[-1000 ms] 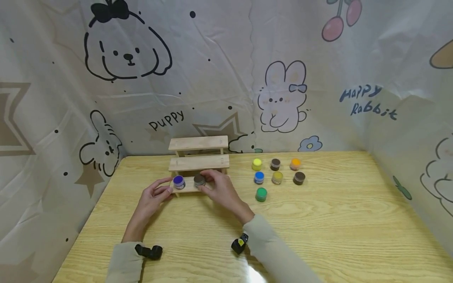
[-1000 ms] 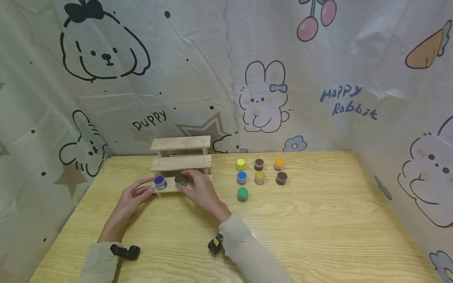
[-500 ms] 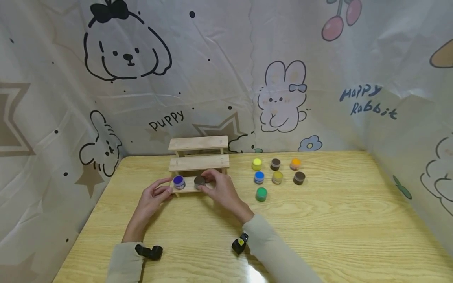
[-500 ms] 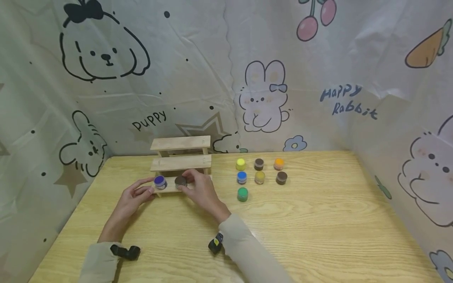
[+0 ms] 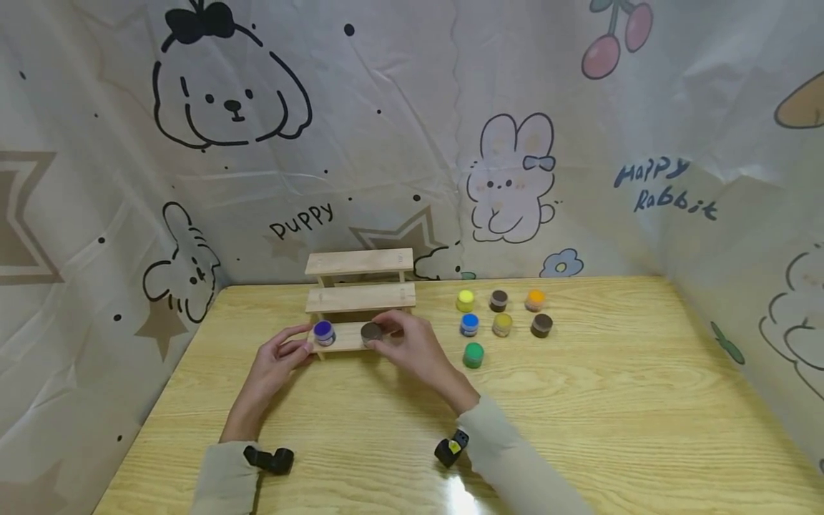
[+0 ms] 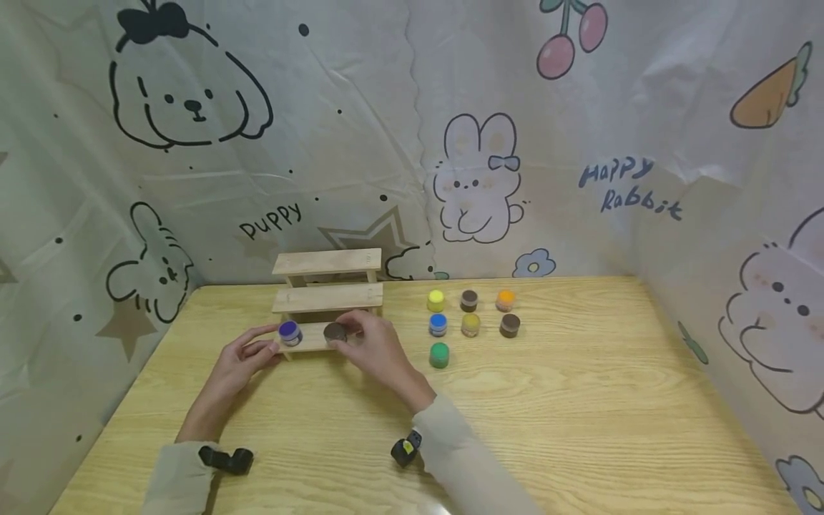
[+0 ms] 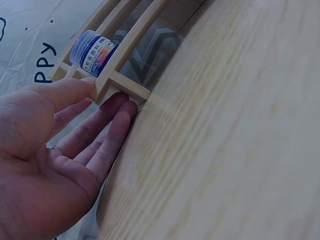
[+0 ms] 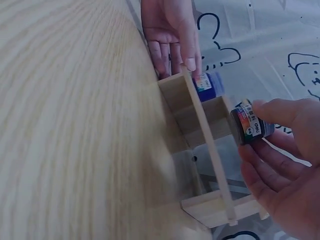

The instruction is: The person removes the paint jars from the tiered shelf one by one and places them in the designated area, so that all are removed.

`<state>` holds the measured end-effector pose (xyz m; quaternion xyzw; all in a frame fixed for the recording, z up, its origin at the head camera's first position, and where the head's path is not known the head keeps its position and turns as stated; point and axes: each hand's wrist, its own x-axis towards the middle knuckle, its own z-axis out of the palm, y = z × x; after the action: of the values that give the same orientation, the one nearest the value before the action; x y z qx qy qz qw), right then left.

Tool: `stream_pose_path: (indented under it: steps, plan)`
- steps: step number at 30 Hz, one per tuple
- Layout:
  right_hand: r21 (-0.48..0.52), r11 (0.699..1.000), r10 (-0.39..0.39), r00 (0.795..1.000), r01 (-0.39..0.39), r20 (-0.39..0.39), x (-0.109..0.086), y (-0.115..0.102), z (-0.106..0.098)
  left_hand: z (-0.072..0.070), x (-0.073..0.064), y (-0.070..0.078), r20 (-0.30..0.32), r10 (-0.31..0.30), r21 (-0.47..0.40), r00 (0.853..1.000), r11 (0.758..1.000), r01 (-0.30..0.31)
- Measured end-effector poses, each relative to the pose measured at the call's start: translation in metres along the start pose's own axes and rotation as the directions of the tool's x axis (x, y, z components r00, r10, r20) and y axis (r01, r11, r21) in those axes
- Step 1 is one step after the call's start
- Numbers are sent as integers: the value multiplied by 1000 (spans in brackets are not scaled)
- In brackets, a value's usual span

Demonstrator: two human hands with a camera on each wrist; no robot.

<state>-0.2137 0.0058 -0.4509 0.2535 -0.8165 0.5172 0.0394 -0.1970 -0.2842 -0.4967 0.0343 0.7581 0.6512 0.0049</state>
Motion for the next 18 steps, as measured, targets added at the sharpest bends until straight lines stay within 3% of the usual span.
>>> stream_pose_path:
  steps: [9, 18]
  plan:
    - [-1, 1000, -25, 1000, 25, 10, -11, -4, -18, 0, -2, 2, -1, -9, 8, 1000, 1000, 9]
    - [20, 999, -35, 998, 36, -47, -26, -3, -37, -2, 0, -3, 19, 14, -9, 1000, 1000, -14]
